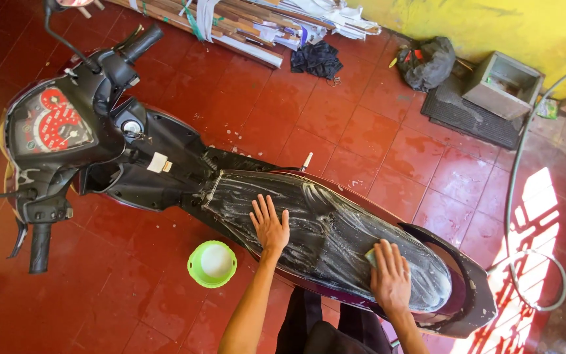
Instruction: The person washes a scooter by scrubbing the seat and front body panels with a soapy sponge. They dip the sponge into a green bucket of soapy water to reload it and continue scrubbing the scooter's surfaces.
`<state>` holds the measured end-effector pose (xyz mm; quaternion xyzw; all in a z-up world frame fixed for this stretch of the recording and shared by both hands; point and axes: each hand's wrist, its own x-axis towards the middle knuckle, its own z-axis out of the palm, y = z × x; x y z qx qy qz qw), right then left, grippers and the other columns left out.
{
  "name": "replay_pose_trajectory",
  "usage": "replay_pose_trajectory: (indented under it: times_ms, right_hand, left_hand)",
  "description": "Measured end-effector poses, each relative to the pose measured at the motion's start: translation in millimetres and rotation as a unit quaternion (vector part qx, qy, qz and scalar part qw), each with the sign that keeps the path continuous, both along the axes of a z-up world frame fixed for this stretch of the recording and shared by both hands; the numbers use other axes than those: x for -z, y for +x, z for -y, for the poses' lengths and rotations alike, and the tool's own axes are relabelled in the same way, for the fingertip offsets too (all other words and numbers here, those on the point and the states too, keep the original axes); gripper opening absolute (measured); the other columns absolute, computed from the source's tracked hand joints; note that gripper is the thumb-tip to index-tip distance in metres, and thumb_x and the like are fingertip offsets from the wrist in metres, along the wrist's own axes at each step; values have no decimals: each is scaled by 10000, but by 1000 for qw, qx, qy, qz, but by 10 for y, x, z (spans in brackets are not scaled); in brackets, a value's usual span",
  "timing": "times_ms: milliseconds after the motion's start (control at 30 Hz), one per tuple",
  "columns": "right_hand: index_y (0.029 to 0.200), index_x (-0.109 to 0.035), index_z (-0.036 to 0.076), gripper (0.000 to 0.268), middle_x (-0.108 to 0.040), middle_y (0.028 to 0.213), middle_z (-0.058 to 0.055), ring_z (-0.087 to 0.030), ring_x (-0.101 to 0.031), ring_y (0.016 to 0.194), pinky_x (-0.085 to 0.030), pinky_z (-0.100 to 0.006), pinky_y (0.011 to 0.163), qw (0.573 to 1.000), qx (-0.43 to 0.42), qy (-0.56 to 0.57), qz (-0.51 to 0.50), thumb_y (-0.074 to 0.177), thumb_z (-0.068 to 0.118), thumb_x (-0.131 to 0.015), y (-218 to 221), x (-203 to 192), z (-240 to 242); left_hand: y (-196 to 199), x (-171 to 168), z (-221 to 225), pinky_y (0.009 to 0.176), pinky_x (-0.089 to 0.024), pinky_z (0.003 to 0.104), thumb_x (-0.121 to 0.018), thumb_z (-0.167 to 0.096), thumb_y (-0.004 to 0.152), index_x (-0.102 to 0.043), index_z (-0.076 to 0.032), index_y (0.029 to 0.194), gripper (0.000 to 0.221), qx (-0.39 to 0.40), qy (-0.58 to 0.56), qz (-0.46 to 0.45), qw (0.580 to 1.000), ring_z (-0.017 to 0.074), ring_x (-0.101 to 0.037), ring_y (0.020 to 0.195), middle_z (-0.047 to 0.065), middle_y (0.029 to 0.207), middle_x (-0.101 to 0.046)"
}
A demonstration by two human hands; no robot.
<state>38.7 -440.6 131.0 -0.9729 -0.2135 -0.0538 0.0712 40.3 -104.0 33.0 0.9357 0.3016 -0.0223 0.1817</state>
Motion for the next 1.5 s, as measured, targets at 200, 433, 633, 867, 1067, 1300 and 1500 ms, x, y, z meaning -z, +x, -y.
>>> replay_pose_trajectory:
  times_ms: [200, 433, 633, 867, 1067, 1300, 1500]
  right_hand:
    - [1480, -499, 55, 614, -499, 1546, -152, -385, -444, 1456, -345, -502, 1177, 994, 91, 27, 51, 893, 187, -623, 200, -138, -500]
    - [1384, -603, 170, 511, -624, 1392, -70, -297, -577, 1320, -450, -453, 1070, 995, 30, 36, 91, 887, 287, -629, 889, 343, -1063]
    - [1361, -600, 163, 456, -638, 1334, -65, -292, -594, 1260, -485, -445, 982, 994, -43, 66, 75, 916, 257, -562, 850, 239, -1084]
    - [1465, -506, 206, 493, -476, 1560, -44, -274, -434, 1435, -361, -421, 1097, 988, -145, 35, 38, 978, 242, -438, 201, 50, -394]
    - [1508, -463, 253, 533, -397, 1626, -3, -251, -365, 1485, -315, -419, 1137, 993, -121, 2, 0, 978, 239, -405, -148, 35, 238]
    - [1515, -457, 205, 640, -413, 1622, 50, -212, -368, 1515, -306, -424, 1208, 999, -10, 10, 52, 899, 287, -607, -186, -178, 692]
    - [1502, -480, 184, 649, -424, 1618, 5, -223, -377, 1508, -301, -436, 1196, 998, -9, 17, 65, 877, 277, -629, -137, -121, 661]
  left_hand:
    - [-48, 56, 51, 1219, -37, 597, -269, -498, 1051, -190, 7, 1598, 749, 23, 22, 28, 999, 449, 1, 1545, 250, 1683, -51]
    - [-191, -336, 780, 1212, -107, 624, -431, -481, 1022, -253, -38, 1592, 743, 68, 5, 34, 997, 476, -84, 1544, 296, 1662, -126]
    - [-331, -421, 936, 1211, -104, 624, -423, -498, 1027, -300, -74, 1590, 716, 109, -12, 64, 992, 447, -119, 1547, 281, 1661, -163]
    - [-367, -285, 948, 1208, -105, 632, -378, -496, 1048, -262, -96, 1604, 695, 133, -14, 49, 990, 441, -89, 1552, 261, 1675, -123]
    - [-371, -424, 1352, 1174, -108, 692, -427, -465, 1030, -294, -100, 1594, 685, 129, -45, 64, 988, 479, -90, 1538, 284, 1663, -140]
    - [-431, -405, 1872, 1192, -21, 659, -380, -462, 1044, -183, -116, 1622, 702, 163, -12, 71, 984, 506, -5, 1514, 313, 1659, -4]
    - [-385, -558, 2044, 1179, -98, 683, -486, -246, 1003, -376, -51, 1542, 584, 201, -54, 171, 963, 546, -60, 1509, 271, 1669, -87]
